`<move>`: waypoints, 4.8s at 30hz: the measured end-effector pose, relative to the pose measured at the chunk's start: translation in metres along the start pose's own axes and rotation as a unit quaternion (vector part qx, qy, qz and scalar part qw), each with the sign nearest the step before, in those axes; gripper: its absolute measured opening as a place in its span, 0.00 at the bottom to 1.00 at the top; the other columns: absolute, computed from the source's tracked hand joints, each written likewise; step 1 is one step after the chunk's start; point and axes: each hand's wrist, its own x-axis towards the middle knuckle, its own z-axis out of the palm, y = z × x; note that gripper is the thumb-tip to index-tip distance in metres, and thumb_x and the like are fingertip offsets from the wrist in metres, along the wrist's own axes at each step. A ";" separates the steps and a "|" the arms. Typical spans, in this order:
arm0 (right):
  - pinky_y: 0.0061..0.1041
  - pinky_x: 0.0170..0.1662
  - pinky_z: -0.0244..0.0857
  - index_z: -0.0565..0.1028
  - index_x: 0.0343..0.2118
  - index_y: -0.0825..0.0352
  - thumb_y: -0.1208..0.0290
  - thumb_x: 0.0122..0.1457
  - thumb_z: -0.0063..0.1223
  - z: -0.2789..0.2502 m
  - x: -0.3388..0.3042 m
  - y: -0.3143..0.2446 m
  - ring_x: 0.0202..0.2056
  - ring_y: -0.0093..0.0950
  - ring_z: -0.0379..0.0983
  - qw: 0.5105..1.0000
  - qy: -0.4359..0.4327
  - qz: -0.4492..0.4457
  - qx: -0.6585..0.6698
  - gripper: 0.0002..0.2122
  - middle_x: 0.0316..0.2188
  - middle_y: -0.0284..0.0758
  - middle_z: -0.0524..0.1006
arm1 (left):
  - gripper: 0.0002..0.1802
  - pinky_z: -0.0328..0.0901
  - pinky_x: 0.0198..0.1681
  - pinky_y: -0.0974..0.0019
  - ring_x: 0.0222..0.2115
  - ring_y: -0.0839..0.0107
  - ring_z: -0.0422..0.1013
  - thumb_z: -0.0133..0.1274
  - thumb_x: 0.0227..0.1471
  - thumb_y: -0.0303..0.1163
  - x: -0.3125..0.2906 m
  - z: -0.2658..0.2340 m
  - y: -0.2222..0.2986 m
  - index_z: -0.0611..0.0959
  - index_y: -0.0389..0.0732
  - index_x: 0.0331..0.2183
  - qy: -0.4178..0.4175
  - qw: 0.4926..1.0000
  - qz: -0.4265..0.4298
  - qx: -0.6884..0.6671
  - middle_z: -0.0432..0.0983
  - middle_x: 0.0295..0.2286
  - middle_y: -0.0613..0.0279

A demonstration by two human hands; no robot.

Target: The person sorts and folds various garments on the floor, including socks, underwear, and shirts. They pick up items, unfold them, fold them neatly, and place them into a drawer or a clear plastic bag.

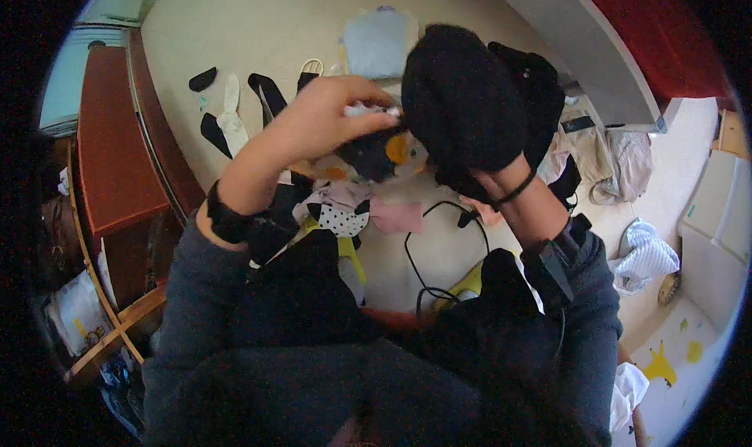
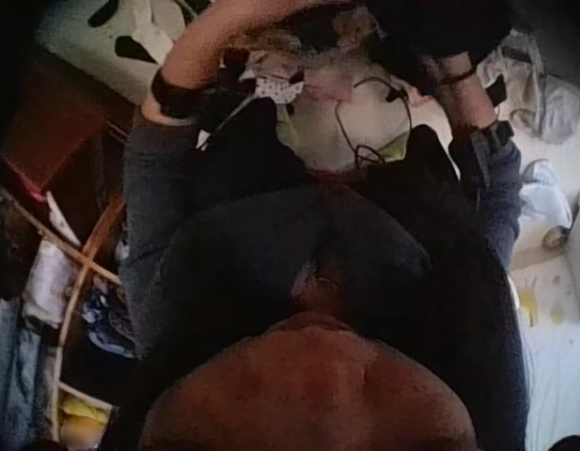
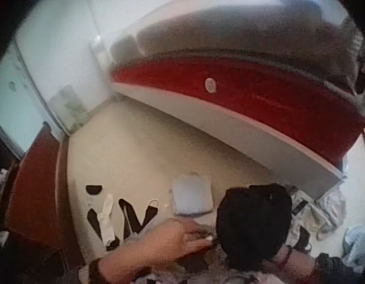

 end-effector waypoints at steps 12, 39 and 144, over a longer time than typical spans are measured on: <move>0.31 0.46 0.63 0.75 0.37 0.63 0.70 0.45 0.56 0.003 0.009 0.001 0.42 0.38 0.70 0.996 0.023 -0.020 -0.079 0.13 0.39 0.40 0.73 | 0.08 0.64 0.31 0.62 0.28 0.58 0.68 0.51 0.45 0.34 -0.007 0.008 -0.001 0.79 0.41 0.28 0.086 0.993 0.030 0.078 0.71 0.24 0.58; 0.23 0.44 0.63 0.69 0.41 0.72 0.72 0.42 0.59 0.007 -0.031 -0.006 0.41 0.26 0.70 0.847 -0.221 0.213 0.434 0.21 0.39 0.36 0.73 | 0.08 0.63 0.26 0.67 0.24 0.66 0.67 0.58 0.37 0.29 -0.092 -0.009 -0.029 0.79 0.40 0.27 0.121 0.981 0.078 0.130 0.70 0.23 0.62; 0.24 0.28 0.66 0.73 0.24 0.66 0.72 0.42 0.48 0.082 0.029 -0.050 0.31 0.29 0.67 0.946 -0.272 -0.147 -0.101 0.06 0.27 0.33 0.68 | 0.08 0.58 0.23 0.77 0.20 0.81 0.63 0.49 0.49 0.27 -0.058 -0.012 -0.032 0.78 0.33 0.31 0.175 0.962 -0.080 -0.193 0.71 0.20 0.66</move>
